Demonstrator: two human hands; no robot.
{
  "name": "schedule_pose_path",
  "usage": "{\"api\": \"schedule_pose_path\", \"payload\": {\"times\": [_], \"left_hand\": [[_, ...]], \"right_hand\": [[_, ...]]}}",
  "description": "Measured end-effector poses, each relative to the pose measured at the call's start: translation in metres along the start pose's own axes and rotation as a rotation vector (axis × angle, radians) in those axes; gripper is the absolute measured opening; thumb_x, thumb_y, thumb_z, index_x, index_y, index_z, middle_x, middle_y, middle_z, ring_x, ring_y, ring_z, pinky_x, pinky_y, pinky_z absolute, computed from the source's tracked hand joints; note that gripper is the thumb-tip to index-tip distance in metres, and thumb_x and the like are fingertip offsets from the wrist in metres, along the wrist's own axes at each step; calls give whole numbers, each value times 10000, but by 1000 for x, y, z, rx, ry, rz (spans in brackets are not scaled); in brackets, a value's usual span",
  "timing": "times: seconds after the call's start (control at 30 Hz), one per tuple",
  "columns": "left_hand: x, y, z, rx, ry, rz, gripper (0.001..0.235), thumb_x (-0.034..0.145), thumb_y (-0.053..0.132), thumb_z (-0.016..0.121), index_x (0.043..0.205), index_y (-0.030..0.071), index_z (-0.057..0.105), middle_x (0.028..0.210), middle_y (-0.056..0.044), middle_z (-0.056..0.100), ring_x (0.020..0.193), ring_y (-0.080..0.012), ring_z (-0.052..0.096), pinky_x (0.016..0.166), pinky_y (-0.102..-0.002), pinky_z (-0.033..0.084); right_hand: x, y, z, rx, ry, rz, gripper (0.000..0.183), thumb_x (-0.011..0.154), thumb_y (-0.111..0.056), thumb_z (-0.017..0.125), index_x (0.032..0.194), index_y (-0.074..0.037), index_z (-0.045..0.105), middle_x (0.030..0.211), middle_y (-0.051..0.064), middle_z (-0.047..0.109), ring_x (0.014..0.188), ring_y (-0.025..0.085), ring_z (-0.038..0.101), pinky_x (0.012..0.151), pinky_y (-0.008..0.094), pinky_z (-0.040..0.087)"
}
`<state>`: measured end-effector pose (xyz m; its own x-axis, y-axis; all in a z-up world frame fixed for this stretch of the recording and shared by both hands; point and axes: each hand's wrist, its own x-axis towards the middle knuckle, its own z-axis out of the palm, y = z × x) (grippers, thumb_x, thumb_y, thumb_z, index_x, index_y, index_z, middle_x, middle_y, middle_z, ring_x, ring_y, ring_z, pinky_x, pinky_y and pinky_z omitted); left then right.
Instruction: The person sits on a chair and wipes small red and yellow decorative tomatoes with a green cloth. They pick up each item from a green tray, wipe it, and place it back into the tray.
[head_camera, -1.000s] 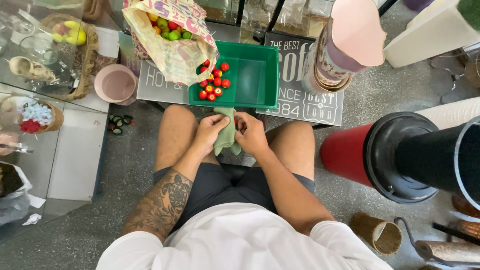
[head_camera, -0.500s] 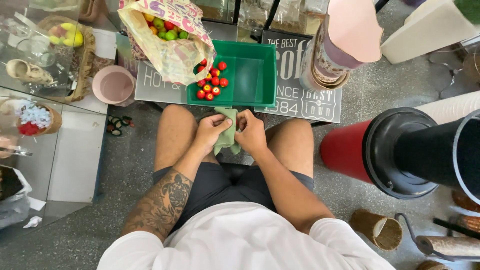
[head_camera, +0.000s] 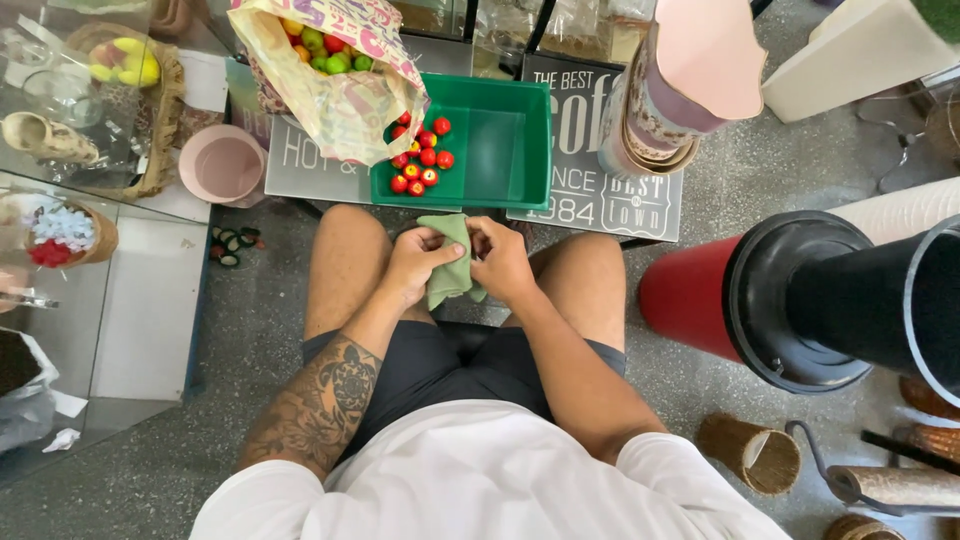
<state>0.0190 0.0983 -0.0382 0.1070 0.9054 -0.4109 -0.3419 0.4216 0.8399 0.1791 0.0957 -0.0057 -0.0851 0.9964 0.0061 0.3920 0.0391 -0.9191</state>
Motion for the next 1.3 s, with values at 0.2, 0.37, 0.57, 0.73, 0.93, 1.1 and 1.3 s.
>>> {"api": "schedule_pose_path", "payload": {"times": [0.2,0.37,0.57,0.73,0.93,1.1,1.3], "left_hand": [[11,-13,-6,-2,41,59,272,827,164,858,1040,20,772,792,-53,731,701,-143,707,626,-296,611],[54,-77,-42,4,81,41,192,919,202,776,1020,39,778,802,-58,734,712,-139,697,623,-293,598],[2,2,2,37,6,65,276,812,168,876,1046,52,784,794,-58,743,686,-132,692,627,-280,591],[58,-82,-46,-1,65,38,201,897,231,808,988,52,790,760,-65,736,657,-136,700,585,-285,601],[16,-5,-6,-330,122,-43,210,931,225,765,965,18,763,842,-118,745,739,-228,734,718,-341,617],[-32,59,22,-556,81,-70,216,922,229,730,877,20,760,792,-106,718,735,-260,727,728,-362,620],[40,-64,-26,-314,4,41,212,916,201,773,996,6,754,847,-86,741,763,-215,748,723,-351,641]], "right_hand": [[2,-4,-5,55,-19,-129,345,748,-93,880,1062,-79,739,694,99,612,553,218,580,570,357,538],[-1,-5,-3,15,-13,-171,388,744,-32,847,1118,-85,758,697,89,619,551,225,586,548,359,542],[-3,3,1,32,47,-119,351,771,-65,865,1103,-50,754,673,82,614,539,189,559,516,344,509],[-2,3,2,28,39,-163,340,760,-24,856,1084,-47,758,665,73,618,507,179,552,474,319,486],[6,4,-7,183,53,-203,420,764,-5,851,1167,-76,756,812,75,632,615,152,604,532,289,495],[1,28,-9,936,5,80,353,961,-192,756,1251,-9,672,910,114,656,691,126,606,581,253,519],[3,24,-15,1082,-29,143,463,1021,-281,673,1357,23,585,1057,171,682,789,149,594,640,254,465]]}}
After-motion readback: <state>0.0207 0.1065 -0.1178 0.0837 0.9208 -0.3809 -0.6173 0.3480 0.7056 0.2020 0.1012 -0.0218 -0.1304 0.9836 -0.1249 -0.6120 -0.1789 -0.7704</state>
